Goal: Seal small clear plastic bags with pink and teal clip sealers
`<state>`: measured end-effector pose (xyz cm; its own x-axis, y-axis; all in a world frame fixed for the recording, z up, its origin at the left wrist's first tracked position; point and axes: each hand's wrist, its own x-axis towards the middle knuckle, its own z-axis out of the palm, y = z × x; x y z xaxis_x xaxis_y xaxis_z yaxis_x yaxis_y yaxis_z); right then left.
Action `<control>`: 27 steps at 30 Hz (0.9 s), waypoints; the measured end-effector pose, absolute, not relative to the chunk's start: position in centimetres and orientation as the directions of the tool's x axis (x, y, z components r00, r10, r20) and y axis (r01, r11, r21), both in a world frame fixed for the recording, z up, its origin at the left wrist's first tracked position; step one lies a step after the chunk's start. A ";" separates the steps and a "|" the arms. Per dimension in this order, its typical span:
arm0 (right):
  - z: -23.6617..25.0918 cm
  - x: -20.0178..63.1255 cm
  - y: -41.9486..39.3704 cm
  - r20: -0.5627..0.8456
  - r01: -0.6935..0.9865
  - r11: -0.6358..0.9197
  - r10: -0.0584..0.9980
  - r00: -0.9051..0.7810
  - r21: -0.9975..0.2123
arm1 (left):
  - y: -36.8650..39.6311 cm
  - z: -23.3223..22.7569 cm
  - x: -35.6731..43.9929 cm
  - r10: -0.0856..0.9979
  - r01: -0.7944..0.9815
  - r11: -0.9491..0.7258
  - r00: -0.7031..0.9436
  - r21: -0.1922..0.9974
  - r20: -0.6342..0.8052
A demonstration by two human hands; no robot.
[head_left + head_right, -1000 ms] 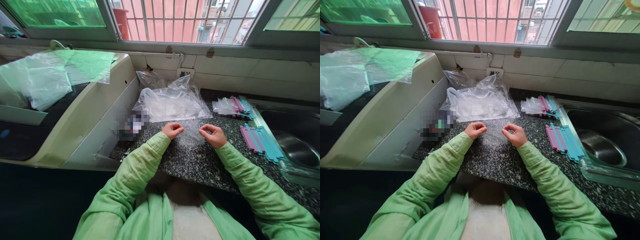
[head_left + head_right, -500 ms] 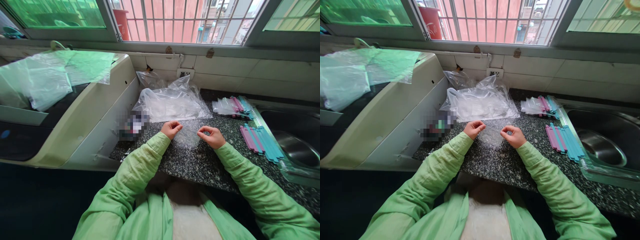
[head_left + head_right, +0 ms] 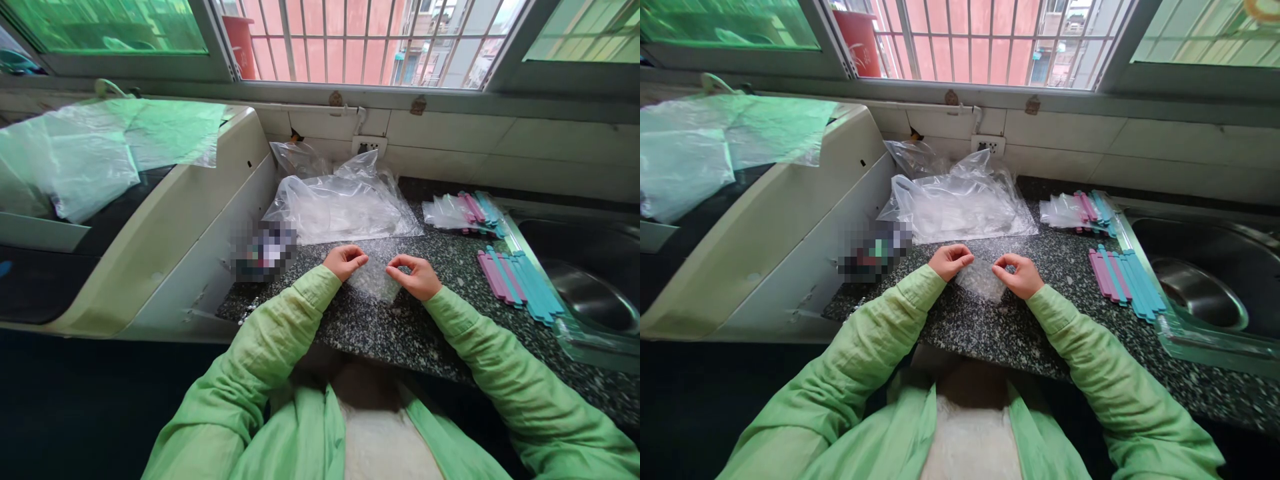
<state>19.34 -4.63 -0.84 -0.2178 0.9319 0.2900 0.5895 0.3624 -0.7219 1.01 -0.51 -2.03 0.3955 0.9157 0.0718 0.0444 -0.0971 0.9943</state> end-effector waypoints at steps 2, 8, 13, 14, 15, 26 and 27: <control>-0.8 19.3 -4.7 0.297 0.593 0.369 0.929 -0.218 -0.716 | -0.5 -2.0 1.0 0.917 0.045 -0.099 0.391 0.994 0.074; -0.9 19.4 -4.7 0.305 0.600 0.377 0.926 -0.224 -0.705 | -0.5 -1.9 1.0 0.922 0.047 -0.097 0.380 0.994 0.072; -1.0 19.4 -4.6 0.317 0.599 0.370 0.928 -0.198 -0.710 | -0.4 -2.2 0.9 0.917 0.053 -0.070 0.395 0.996 0.044; -1.0 19.4 -4.6 0.323 0.600 0.366 0.929 -0.183 -0.712 | -0.3 -2.3 0.8 0.915 0.053 -0.068 0.402 0.996 0.041; -1.0 19.5 -4.6 0.331 0.601 0.361 0.929 -0.165 -0.713 | -0.3 -2.4 0.8 0.911 0.053 -0.069 0.410 0.996 0.042; -1.2 19.9 -4.5 0.380 0.614 0.327 0.924 -0.047 -0.719 | 0.0 -2.8 0.8 0.928 0.006 -0.109 0.359 0.994 0.099; -1.2 19.9 -4.5 0.381 0.614 0.329 0.923 -0.049 -0.718 | -0.1 -2.7 0.8 0.932 0.003 -0.110 0.347 0.994 0.103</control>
<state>19.89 -4.46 -1.18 -0.0491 0.9232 0.3812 0.6137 0.3290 -0.7177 0.81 -0.07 -2.70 0.3471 0.9322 0.1026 0.0027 -0.1104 0.9939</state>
